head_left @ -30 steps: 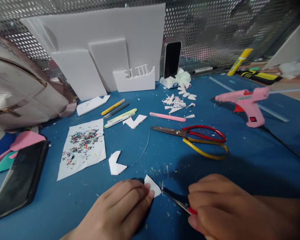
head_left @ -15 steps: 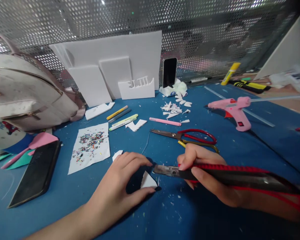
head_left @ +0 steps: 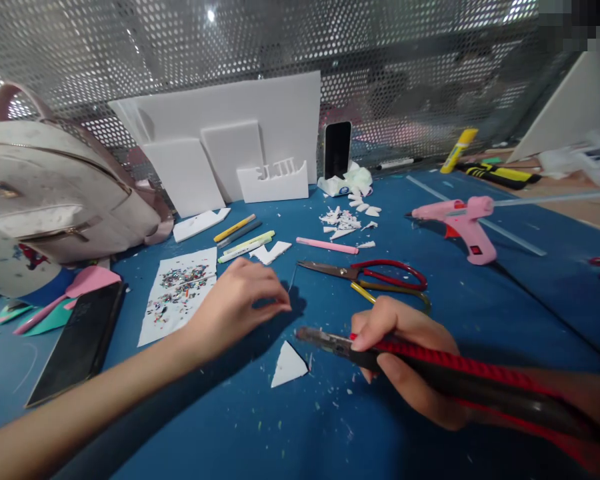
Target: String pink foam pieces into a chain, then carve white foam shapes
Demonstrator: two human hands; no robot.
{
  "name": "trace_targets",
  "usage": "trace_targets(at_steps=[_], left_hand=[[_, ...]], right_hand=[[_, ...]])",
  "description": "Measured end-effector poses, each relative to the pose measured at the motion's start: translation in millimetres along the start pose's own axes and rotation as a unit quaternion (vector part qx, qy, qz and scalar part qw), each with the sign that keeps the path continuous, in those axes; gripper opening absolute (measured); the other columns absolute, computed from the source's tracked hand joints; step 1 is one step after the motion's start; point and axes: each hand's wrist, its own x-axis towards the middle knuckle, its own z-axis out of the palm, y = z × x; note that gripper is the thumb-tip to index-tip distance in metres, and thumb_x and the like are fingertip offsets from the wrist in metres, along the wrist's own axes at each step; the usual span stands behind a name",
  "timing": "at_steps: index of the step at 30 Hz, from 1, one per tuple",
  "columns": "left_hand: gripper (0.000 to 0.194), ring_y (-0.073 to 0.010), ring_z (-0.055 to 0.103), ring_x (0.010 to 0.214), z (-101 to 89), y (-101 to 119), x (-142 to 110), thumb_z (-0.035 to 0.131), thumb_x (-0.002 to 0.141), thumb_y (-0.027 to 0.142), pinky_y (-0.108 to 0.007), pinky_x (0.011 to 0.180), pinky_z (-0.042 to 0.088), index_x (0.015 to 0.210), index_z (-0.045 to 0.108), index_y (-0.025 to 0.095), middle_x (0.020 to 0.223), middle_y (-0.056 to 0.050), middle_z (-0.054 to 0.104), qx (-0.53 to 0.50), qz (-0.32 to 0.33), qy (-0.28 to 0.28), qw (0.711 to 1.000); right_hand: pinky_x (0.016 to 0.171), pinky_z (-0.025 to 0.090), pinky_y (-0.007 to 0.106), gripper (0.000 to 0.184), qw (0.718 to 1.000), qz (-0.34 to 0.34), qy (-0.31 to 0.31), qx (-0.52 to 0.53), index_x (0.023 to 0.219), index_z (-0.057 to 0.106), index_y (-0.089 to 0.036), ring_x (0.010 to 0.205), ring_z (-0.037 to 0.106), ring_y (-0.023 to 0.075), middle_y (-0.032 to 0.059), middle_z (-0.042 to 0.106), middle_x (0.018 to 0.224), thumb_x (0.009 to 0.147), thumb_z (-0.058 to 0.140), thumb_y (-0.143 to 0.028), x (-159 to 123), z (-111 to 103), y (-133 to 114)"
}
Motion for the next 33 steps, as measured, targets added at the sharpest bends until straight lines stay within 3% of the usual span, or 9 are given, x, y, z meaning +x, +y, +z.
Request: trace_targets(at_steps=[7, 9, 12, 15, 17, 20, 24, 29, 33], left_hand=[[0.026, -0.0257, 0.071, 0.097, 7.6, -20, 109, 0.049, 0.099, 0.011, -0.039, 0.085, 0.050, 0.109, 0.073, 0.015, 0.103, -0.009, 0.077, 0.161, 0.094, 0.032, 0.982], [0.049, -0.0316, 0.058, 0.126, 15.1, -16, 135, 0.034, 0.099, -0.001, -0.049, 0.103, 0.042, 0.141, 0.054, 0.014, 0.139, -0.015, 0.061, 0.186, 0.118, 0.046, 0.974], [0.053, -0.0348, 0.038, 0.144, 20.6, -8, 146, 0.028, 0.100, -0.004, -0.058, 0.116, 0.024, 0.147, 0.045, 0.012, 0.157, -0.017, 0.040, 0.259, 0.195, 0.035, 0.945], [0.033, -0.0362, 0.052, 0.129, 12.9, -2, 122, 0.038, 0.103, 0.011, -0.055, 0.112, 0.033, 0.126, 0.060, 0.004, 0.141, -0.023, 0.054, 0.330, 0.218, 0.011, 0.918], [0.026, -0.0313, 0.063, 0.105, 2.1, 0, 93, 0.043, 0.102, 0.014, -0.049, 0.096, 0.046, 0.108, 0.067, 0.008, 0.110, -0.017, 0.068, 0.292, 0.155, -0.021, 0.944], [0.012, -0.0202, 0.064, 0.087, -11.6, 2, 46, 0.057, 0.097, 0.017, -0.031, 0.078, 0.051, 0.096, 0.069, 0.015, 0.094, -0.007, 0.069, 0.055, 0.038, -0.067, 0.996], [0.023, -0.0180, 0.062, 0.091, -9.4, 15, -4, 0.076, 0.086, 0.028, -0.028, 0.078, 0.049, 0.105, 0.067, 0.021, 0.103, -0.003, 0.068, -0.131, -0.062, -0.150, 0.978], [0.015, -0.0197, 0.058, 0.089, 3.4, 29, -33, 0.072, 0.087, 0.024, -0.030, 0.075, 0.044, 0.092, 0.060, 0.019, 0.096, -0.004, 0.064, -0.100, -0.109, -0.164, 0.975], [0.014, -0.0135, 0.057, 0.070, 1.1, 25, -37, 0.071, 0.085, 0.024, -0.025, 0.064, 0.044, 0.087, 0.058, 0.019, 0.082, 0.000, 0.064, -0.207, -0.207, -0.154, 0.944]], right_hand=[[0.052, 0.040, 0.024, 0.023, 0.993, -0.090, -0.058, -0.040, 0.098, 0.054, -0.022, 0.050, 0.054, 0.0109, -0.0021, 0.058, 0.068, 0.075, 0.054, -0.017, -5, 1, 5], [0.051, 0.039, 0.023, 0.022, 0.992, -0.100, -0.061, -0.039, 0.098, 0.054, -0.021, 0.049, 0.053, 0.0107, -0.0026, 0.058, 0.067, 0.076, 0.055, -0.019, -5, 0, 5], [0.053, 0.039, 0.023, 0.021, 0.993, -0.097, -0.035, -0.050, 0.096, 0.056, -0.021, 0.051, 0.053, 0.0103, -0.0032, 0.057, 0.067, 0.075, 0.056, -0.019, -6, -1, 6], [0.052, 0.036, 0.023, 0.015, 0.995, -0.082, -0.021, -0.053, 0.090, 0.055, -0.021, 0.049, 0.050, 0.0096, -0.0041, 0.053, 0.063, 0.074, 0.054, -0.018, -7, -2, 9], [0.050, 0.034, 0.024, 0.013, 0.995, -0.085, -0.025, -0.047, 0.087, 0.054, -0.021, 0.048, 0.047, 0.0098, -0.0046, 0.050, 0.060, 0.074, 0.054, -0.018, -7, -1, 10], [0.050, 0.034, 0.025, 0.012, 0.993, -0.100, -0.022, -0.052, 0.086, 0.054, -0.021, 0.047, 0.047, 0.0105, -0.0040, 0.052, 0.060, 0.074, 0.055, -0.020, -7, 1, 9], [0.051, 0.034, 0.026, 0.011, 0.994, -0.086, -0.037, -0.050, 0.085, 0.055, -0.021, 0.048, 0.046, 0.0099, -0.0041, 0.053, 0.060, 0.075, 0.055, -0.019, -7, 1, 7], [0.050, 0.033, 0.025, 0.016, 0.995, -0.077, -0.050, -0.026, 0.088, 0.054, -0.021, 0.047, 0.043, 0.0085, -0.0056, 0.050, 0.059, 0.074, 0.056, -0.015, -7, 1, 9], [0.051, 0.033, 0.024, 0.016, 0.995, -0.075, -0.058, -0.028, 0.088, 0.055, -0.021, 0.047, 0.045, 0.0085, -0.0053, 0.051, 0.060, 0.074, 0.056, -0.015, -7, 0, 8]])
